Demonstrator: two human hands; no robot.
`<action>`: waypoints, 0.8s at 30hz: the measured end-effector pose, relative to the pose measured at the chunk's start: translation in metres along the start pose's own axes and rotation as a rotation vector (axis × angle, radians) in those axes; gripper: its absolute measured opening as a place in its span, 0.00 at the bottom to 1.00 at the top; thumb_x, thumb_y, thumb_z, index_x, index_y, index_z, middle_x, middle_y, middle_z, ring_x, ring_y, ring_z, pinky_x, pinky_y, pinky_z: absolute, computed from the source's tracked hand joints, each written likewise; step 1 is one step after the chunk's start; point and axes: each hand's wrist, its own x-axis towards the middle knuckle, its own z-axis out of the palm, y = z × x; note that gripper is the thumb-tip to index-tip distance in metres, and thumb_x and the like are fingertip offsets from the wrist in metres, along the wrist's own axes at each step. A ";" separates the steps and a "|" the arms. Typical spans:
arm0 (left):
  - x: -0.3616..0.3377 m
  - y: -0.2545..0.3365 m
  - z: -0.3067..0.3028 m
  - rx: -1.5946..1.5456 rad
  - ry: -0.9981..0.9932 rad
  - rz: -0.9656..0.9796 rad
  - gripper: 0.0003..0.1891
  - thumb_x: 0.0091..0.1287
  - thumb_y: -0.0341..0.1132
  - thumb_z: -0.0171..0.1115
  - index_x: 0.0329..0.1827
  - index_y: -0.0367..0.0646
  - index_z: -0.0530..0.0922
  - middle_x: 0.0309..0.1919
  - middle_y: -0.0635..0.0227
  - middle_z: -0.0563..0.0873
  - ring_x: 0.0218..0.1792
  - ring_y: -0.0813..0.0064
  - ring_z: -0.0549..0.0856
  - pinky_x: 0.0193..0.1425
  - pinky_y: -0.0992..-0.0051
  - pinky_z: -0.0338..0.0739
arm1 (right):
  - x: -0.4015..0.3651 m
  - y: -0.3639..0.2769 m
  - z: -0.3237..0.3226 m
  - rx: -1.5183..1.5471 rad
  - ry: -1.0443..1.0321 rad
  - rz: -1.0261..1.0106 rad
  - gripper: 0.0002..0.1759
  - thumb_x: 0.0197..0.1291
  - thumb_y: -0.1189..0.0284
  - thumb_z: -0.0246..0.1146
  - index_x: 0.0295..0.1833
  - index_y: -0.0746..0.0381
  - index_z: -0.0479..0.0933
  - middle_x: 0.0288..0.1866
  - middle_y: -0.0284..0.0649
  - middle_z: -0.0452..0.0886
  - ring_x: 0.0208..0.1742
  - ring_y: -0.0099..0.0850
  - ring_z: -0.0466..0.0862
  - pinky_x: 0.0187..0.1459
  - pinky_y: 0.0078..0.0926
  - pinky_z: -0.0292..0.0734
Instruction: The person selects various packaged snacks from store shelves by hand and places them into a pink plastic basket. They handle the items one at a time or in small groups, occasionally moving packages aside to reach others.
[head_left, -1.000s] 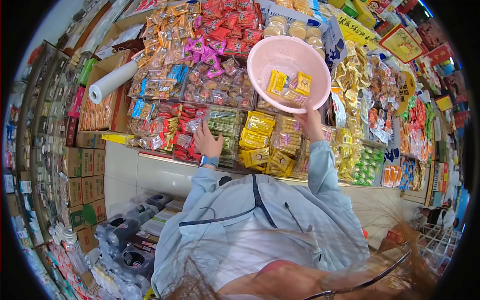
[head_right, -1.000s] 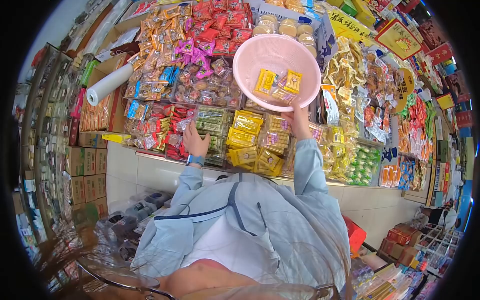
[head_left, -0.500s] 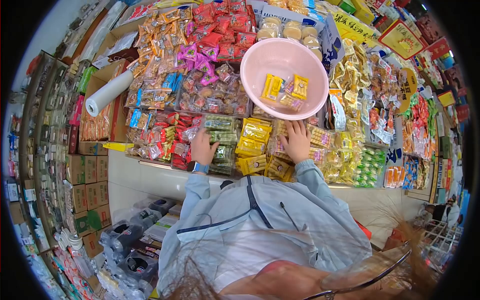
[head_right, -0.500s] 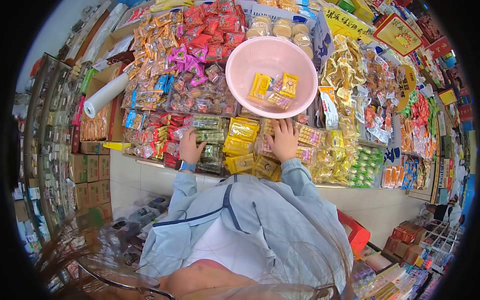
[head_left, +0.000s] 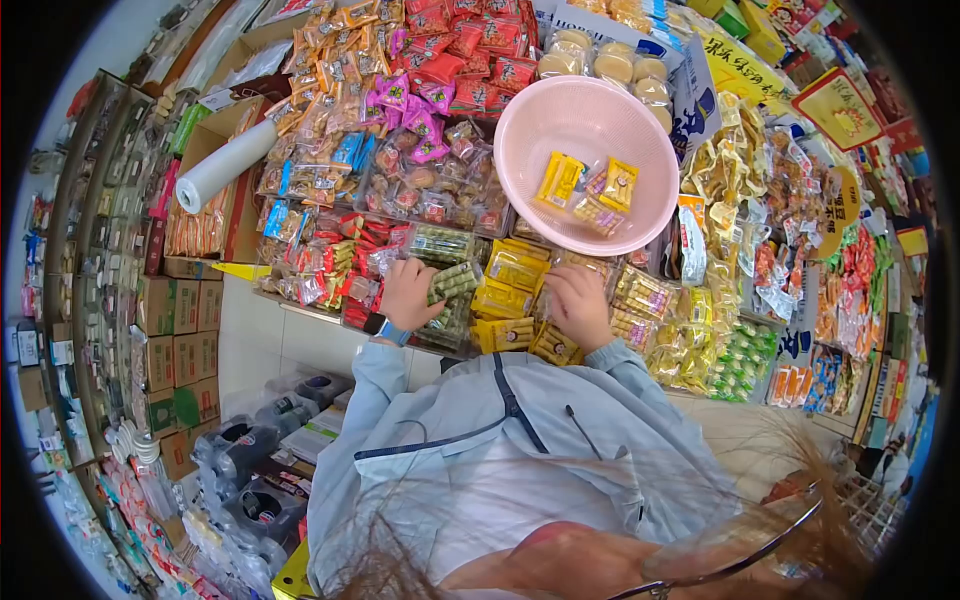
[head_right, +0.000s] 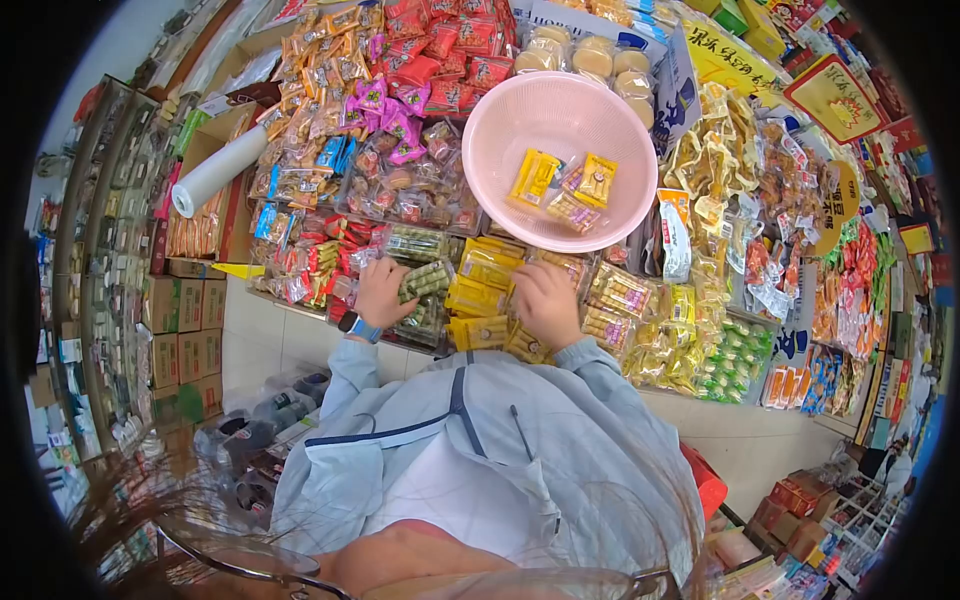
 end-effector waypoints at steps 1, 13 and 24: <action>-0.001 0.005 -0.008 -0.006 -0.015 0.003 0.32 0.44 0.39 0.79 0.55 0.45 0.78 0.50 0.62 0.75 0.51 0.58 0.74 0.54 0.60 0.69 | 0.005 -0.007 0.005 0.057 -0.030 -0.045 0.19 0.47 0.78 0.65 0.49 0.61 0.80 0.51 0.40 0.80 0.58 0.42 0.77 0.57 0.42 0.72; -0.010 0.052 0.010 -0.430 0.400 -0.205 0.45 0.49 0.38 0.77 0.71 0.40 0.65 0.70 0.50 0.66 0.69 0.47 0.67 0.72 0.54 0.61 | 0.065 -0.011 0.013 -0.024 -0.073 -0.220 0.33 0.46 0.72 0.71 0.63 0.46 0.78 0.47 0.39 0.79 0.46 0.42 0.79 0.50 0.41 0.74; 0.030 0.017 0.049 0.154 0.189 -0.245 0.35 0.61 0.36 0.64 0.74 0.54 0.66 0.76 0.63 0.63 0.76 0.53 0.59 0.75 0.46 0.55 | 0.080 0.082 -0.021 -0.525 -0.245 0.484 0.27 0.56 0.62 0.67 0.63 0.52 0.76 0.65 0.42 0.76 0.65 0.49 0.73 0.64 0.55 0.64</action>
